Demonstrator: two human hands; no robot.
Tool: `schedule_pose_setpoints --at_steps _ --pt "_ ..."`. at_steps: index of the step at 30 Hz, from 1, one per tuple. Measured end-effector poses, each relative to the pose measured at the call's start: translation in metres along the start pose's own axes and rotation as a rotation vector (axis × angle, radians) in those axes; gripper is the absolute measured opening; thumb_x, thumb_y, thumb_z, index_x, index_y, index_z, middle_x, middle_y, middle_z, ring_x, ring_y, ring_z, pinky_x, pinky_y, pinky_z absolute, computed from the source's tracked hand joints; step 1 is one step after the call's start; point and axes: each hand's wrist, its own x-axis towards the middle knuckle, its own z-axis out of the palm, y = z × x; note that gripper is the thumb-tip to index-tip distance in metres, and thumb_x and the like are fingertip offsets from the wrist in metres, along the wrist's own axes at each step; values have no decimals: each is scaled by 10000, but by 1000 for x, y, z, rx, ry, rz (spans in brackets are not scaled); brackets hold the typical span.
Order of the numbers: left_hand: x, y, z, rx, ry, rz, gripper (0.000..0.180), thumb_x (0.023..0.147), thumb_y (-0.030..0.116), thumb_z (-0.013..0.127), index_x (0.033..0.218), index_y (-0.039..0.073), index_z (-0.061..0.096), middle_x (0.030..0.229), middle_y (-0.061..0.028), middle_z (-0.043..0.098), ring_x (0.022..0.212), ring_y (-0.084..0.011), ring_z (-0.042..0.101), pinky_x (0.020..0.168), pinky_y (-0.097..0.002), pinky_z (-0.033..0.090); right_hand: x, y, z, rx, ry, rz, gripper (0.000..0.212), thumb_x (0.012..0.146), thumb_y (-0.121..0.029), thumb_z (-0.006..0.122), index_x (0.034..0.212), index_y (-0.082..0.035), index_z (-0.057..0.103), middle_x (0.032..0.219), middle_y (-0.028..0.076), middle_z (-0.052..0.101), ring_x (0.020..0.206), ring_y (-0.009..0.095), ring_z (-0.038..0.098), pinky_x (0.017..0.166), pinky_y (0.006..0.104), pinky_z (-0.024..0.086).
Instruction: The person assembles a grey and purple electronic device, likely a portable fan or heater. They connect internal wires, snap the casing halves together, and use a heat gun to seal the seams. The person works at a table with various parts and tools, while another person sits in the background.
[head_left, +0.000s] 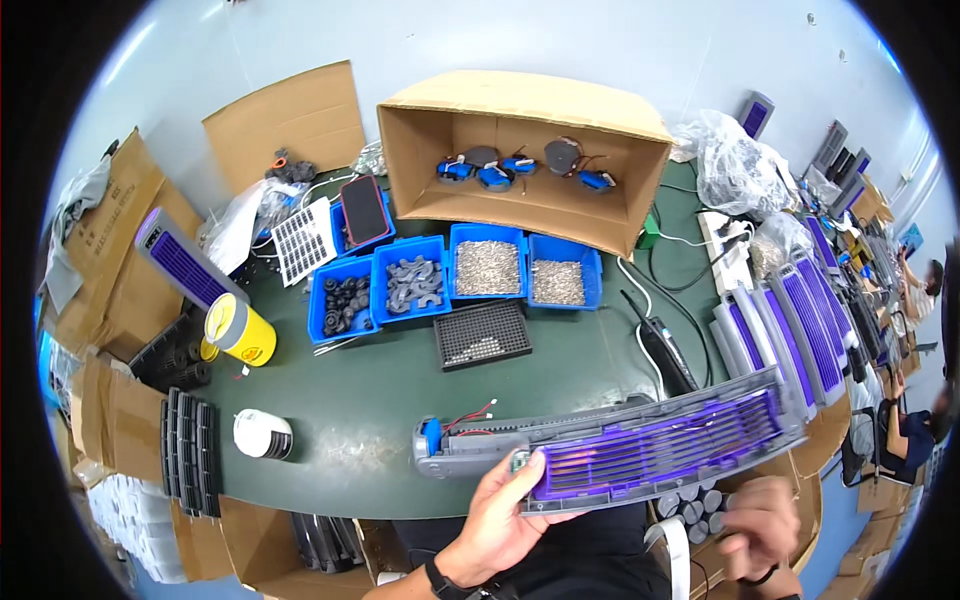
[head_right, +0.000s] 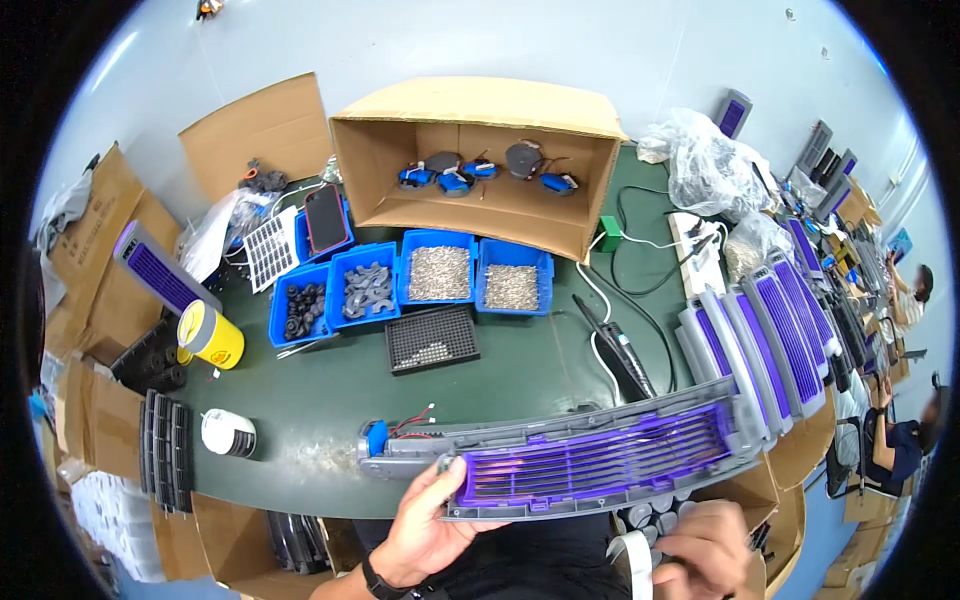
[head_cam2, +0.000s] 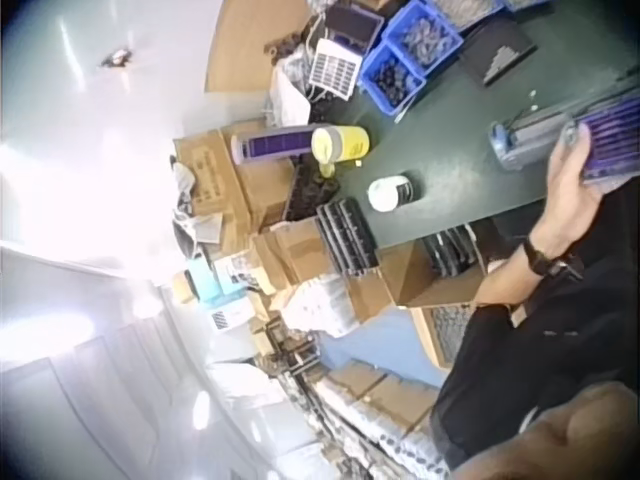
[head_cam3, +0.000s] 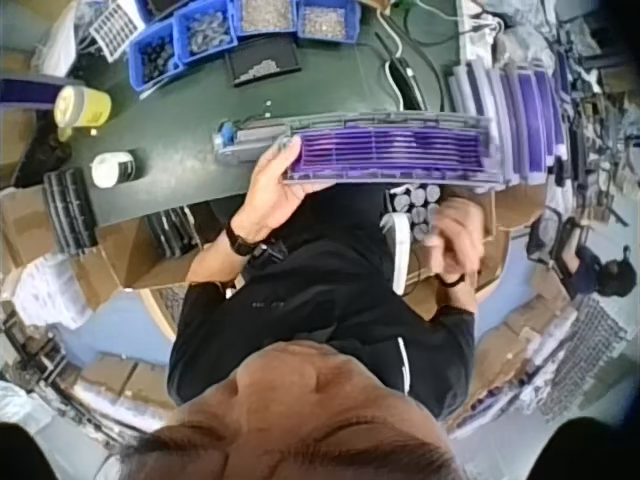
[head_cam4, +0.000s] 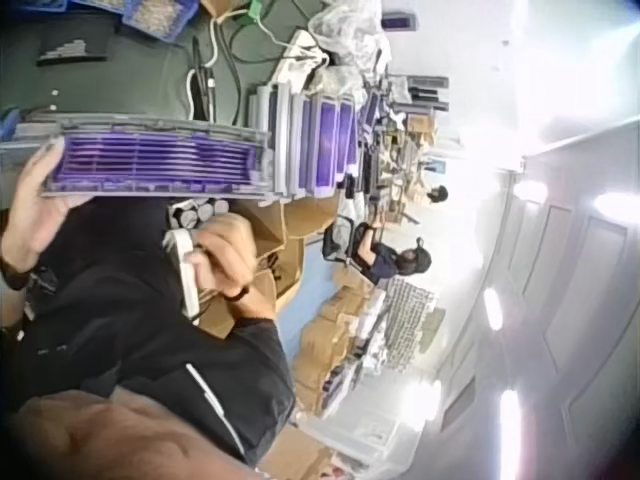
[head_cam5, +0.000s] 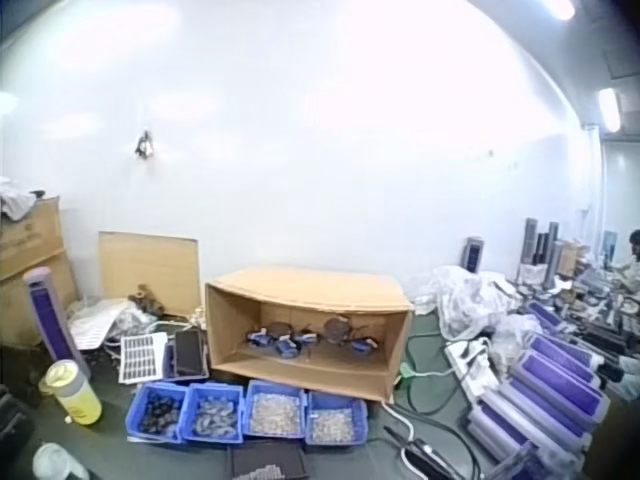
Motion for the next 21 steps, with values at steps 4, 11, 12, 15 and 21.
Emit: schedule_pose_setpoints --at_steps 4,11,12,15,21 --pt "8 -29 -16 -290 -166 -134 445 1147 299 432 1466 -5 492 1412 -178 632 1260 -294 665 1108 -493 538 21 -14 92 734 -105 458 715 818 -388 914 1311 4 575 1296 190 617 1195 320 617 1019 457 489" --pt "-9 -21 0 -62 2 -23 527 1143 426 414 1482 35 513 1467 -97 599 1315 -238 601 1170 -451 440 82 -1 190 1302 -5 168 1115 772 -324 959 1567 -32 234 1558 229 486 1437 343 500 1227 485 354" --pt "-12 -14 -5 -60 7 5 538 1143 443 398 1460 30 536 1403 -102 641 1311 -223 598 1160 -432 453 94 -5 197 1356 70 133 1074 783 -342 947 1546 -43 252 1494 230 531 1425 362 509 1214 522 373" --pt "-18 33 -15 971 239 636 350 1084 286 565 1287 13 646 1158 -121 732 1084 -239 679 992 -412 518 133 4 199 1667 234 324 994 819 -379 904 1521 -59 278 1359 239 603 1315 391 603 1126 559 476" --pt "4 90 -22 1917 163 624 215 959 98 697 1165 36 707 983 -137 768 939 -348 697 941 -422 507 142 24 219 1578 172 479 938 811 -422 872 1495 -8 381 1225 245 668 1185 369 682 1060 536 542"
